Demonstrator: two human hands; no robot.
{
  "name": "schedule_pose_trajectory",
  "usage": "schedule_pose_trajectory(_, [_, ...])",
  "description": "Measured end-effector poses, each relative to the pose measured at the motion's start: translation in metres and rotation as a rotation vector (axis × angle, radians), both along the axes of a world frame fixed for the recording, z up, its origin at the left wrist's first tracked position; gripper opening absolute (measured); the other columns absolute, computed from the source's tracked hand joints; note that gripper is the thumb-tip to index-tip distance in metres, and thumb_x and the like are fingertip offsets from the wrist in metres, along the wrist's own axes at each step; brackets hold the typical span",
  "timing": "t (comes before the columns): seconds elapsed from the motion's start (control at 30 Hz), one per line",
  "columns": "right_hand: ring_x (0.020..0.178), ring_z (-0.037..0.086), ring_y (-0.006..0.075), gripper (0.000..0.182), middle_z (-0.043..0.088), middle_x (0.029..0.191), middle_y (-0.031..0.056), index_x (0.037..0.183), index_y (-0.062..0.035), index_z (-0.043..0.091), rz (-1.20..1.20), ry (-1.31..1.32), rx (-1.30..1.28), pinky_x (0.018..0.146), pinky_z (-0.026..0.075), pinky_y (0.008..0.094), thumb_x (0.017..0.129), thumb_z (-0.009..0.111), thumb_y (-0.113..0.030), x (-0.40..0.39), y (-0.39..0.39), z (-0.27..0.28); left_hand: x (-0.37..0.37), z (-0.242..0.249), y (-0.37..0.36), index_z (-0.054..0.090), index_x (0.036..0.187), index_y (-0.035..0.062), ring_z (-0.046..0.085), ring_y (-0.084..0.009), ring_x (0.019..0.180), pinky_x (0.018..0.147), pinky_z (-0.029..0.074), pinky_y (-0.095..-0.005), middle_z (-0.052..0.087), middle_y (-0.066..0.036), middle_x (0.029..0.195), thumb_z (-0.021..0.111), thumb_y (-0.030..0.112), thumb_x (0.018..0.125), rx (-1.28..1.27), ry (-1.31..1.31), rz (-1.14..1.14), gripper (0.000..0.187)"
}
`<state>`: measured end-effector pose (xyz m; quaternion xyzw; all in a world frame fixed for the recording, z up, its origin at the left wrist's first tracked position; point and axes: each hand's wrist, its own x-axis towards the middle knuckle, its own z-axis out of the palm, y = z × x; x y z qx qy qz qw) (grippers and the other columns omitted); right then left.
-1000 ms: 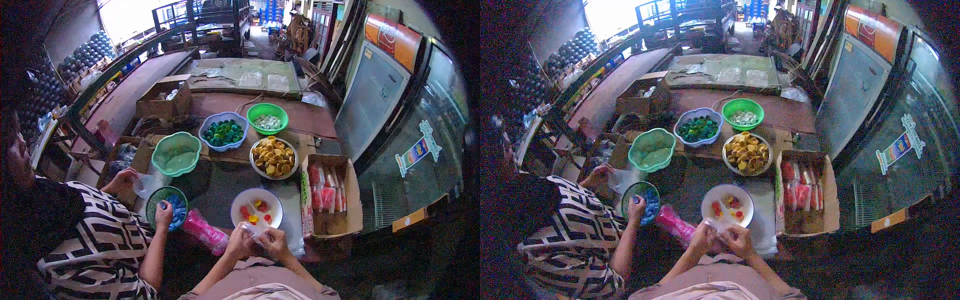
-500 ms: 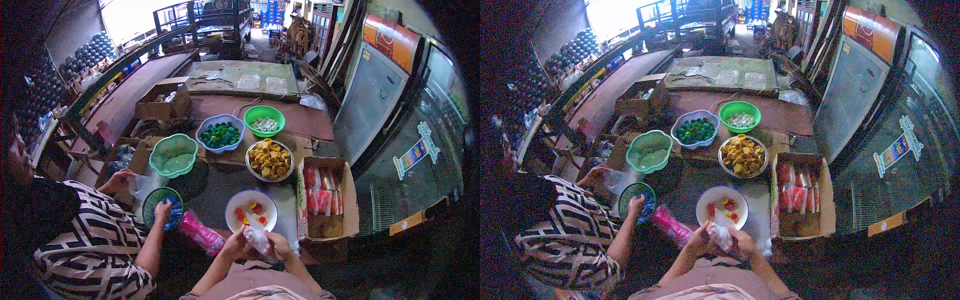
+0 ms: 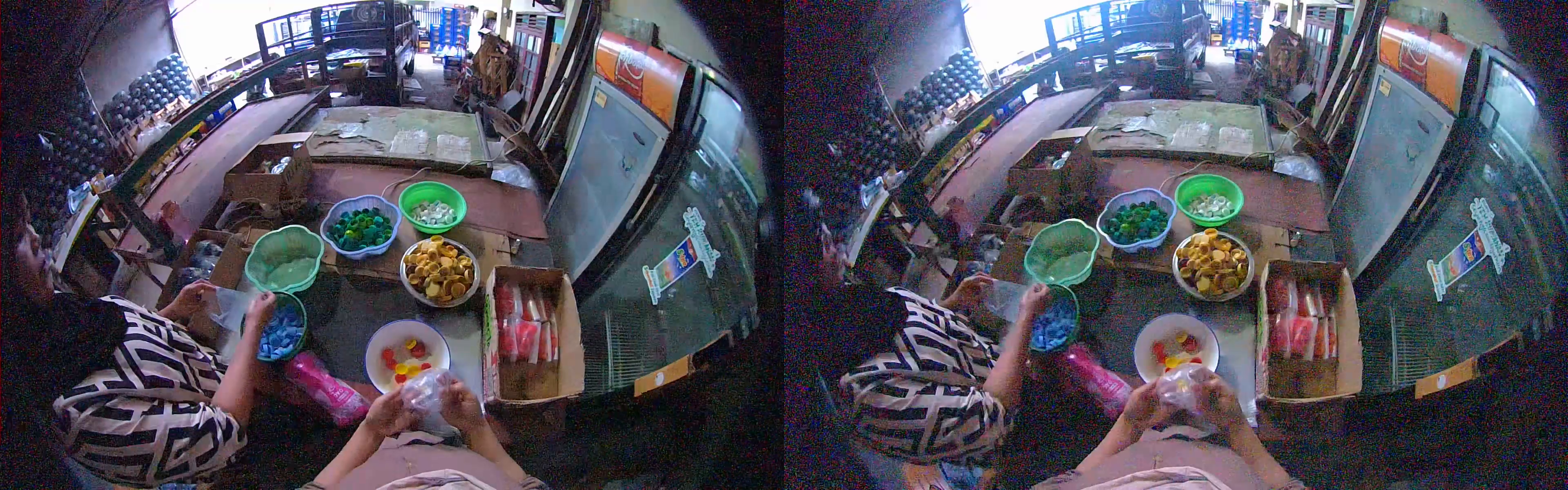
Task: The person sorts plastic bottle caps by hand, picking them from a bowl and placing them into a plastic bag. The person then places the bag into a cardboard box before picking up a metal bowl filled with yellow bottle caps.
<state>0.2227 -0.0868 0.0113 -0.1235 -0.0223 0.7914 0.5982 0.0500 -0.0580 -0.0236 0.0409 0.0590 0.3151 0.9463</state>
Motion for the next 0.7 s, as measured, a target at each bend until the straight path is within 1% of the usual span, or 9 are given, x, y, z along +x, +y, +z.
schedule_pose_trajectory(0.07, [0.079, 0.059, 0.0140, 0.030, 0.057, 0.099, 0.0086, 0.107, -0.0002, 0.047, 0.167, 0.069, 0.228, 0.068, 0.050, 0.0242, 0.078, 0.044, -0.001, 0.000, 0.003, -0.020, 0.007, -0.008, 0.003, 0.042, 0.117, 0.0007, 0.048, -0.0230, 0.104, 0.093, 0.035, -0.0388, 0.051, -0.011, 0.112, 0.034, 0.027, 0.090, -0.055, -0.175, 0.152, 0.039])
schedule_pose_trajectory(0.1, [0.082, 0.058, 0.0150, 0.032, 0.056, 0.101, 0.0092, 0.109, -0.0003, 0.046, 0.161, -0.016, 0.159, 0.070, 0.049, 0.0250, 0.077, 0.044, -0.001, -0.003, 0.003, -0.027, 0.013, 0.018, 0.004, 0.041, 0.117, -0.0009, 0.047, -0.0255, 0.106, 0.095, 0.033, -0.0418, 0.050, -0.013, 0.113, 0.033, 0.029, 0.090, -0.089, -0.527, 0.098, 0.041])
schedule_pose_trajectory(0.2, [0.088, 0.057, 0.0183, 0.040, 0.054, 0.105, 0.0120, 0.115, -0.0002, 0.042, 0.165, -0.144, 0.014, 0.074, 0.049, 0.0279, 0.075, 0.046, 0.000, -0.015, -0.002, -0.033, 0.006, 0.019, 0.005, 0.041, 0.116, -0.0023, 0.046, -0.0266, 0.108, 0.096, 0.031, -0.0427, 0.050, -0.014, 0.113, 0.033, 0.029, 0.090, -0.114, -0.167, 0.208, 0.041])
schedule_pose_trajectory(0.33, [0.093, 0.055, 0.0214, 0.044, 0.051, 0.109, 0.0156, 0.118, -0.0004, 0.039, 0.081, -0.134, -0.060, 0.081, 0.047, 0.0309, 0.076, 0.050, -0.003, -0.016, 0.005, 0.005, 0.001, 0.003, 0.005, 0.046, 0.111, -0.0015, 0.053, -0.0274, 0.098, 0.090, 0.040, -0.0400, 0.053, -0.015, 0.109, 0.039, 0.027, 0.087, -0.055, 0.083, 0.060, 0.038])
schedule_pose_trajectory(0.37, [0.097, 0.053, 0.0215, 0.043, 0.050, 0.111, 0.0157, 0.118, -0.0007, 0.039, 0.020, -0.168, -0.096, 0.083, 0.046, 0.0311, 0.077, 0.050, -0.005, -0.016, 0.007, 0.011, 0.005, 0.003, 0.002, 0.045, 0.113, -0.0013, 0.054, -0.0262, 0.096, 0.089, 0.041, -0.0382, 0.052, -0.015, 0.110, 0.041, 0.029, 0.086, -0.064, 0.508, 0.039, 0.040])
schedule_pose_trajectory(0.47, [0.103, 0.050, 0.0214, 0.040, 0.047, 0.115, 0.0145, 0.119, -0.0014, 0.038, -0.071, -0.409, 0.117, 0.087, 0.043, 0.0315, 0.081, 0.049, -0.008, -0.014, 0.008, 0.001, 0.021, 0.032, 0.003, 0.044, 0.114, 0.0000, 0.053, -0.0248, 0.097, 0.089, 0.041, -0.0371, 0.052, -0.014, 0.110, 0.042, 0.033, 0.086, 0.079, 0.666, 0.043, 0.043])
schedule_pose_trajectory(0.5, [0.097, 0.053, 0.0204, 0.034, 0.051, 0.110, 0.0124, 0.116, -0.0017, 0.041, -0.068, -0.224, 0.070, 0.083, 0.045, 0.0301, 0.084, 0.048, -0.010, -0.014, 0.010, 0.009, 0.023, 0.025, 0.006, 0.042, 0.116, -0.0006, 0.054, -0.0230, 0.096, 0.085, 0.043, -0.0362, 0.052, -0.014, 0.107, 0.038, 0.029, 0.089, 0.019, 0.642, 0.049, 0.040])
schedule_pose_trajectory(0.6, [0.091, 0.055, 0.0186, 0.029, 0.053, 0.105, 0.0107, 0.113, -0.0026, 0.043, -0.147, -0.504, -0.093, 0.079, 0.046, 0.0284, 0.085, 0.047, -0.011, -0.008, 0.014, -0.019, 0.014, 0.014, 0.020, 0.042, 0.116, 0.0007, 0.053, -0.0229, 0.098, 0.087, 0.042, -0.0371, 0.052, -0.013, 0.109, 0.036, 0.033, 0.089, -0.102, 0.443, 0.130, 0.042])
schedule_pose_trajectory(0.7, [0.084, 0.056, 0.0169, 0.032, 0.054, 0.096, 0.0095, 0.116, -0.0035, 0.039, -0.084, -0.495, -0.040, 0.069, 0.047, 0.0262, 0.087, 0.044, -0.016, 0.002, 0.020, -0.026, 0.019, 0.050, 0.023, 0.042, 0.117, 0.0034, 0.051, -0.0243, 0.101, 0.089, 0.039, -0.0397, 0.052, -0.012, 0.111, 0.037, 0.042, 0.087, -0.042, 0.627, 0.102, 0.048])
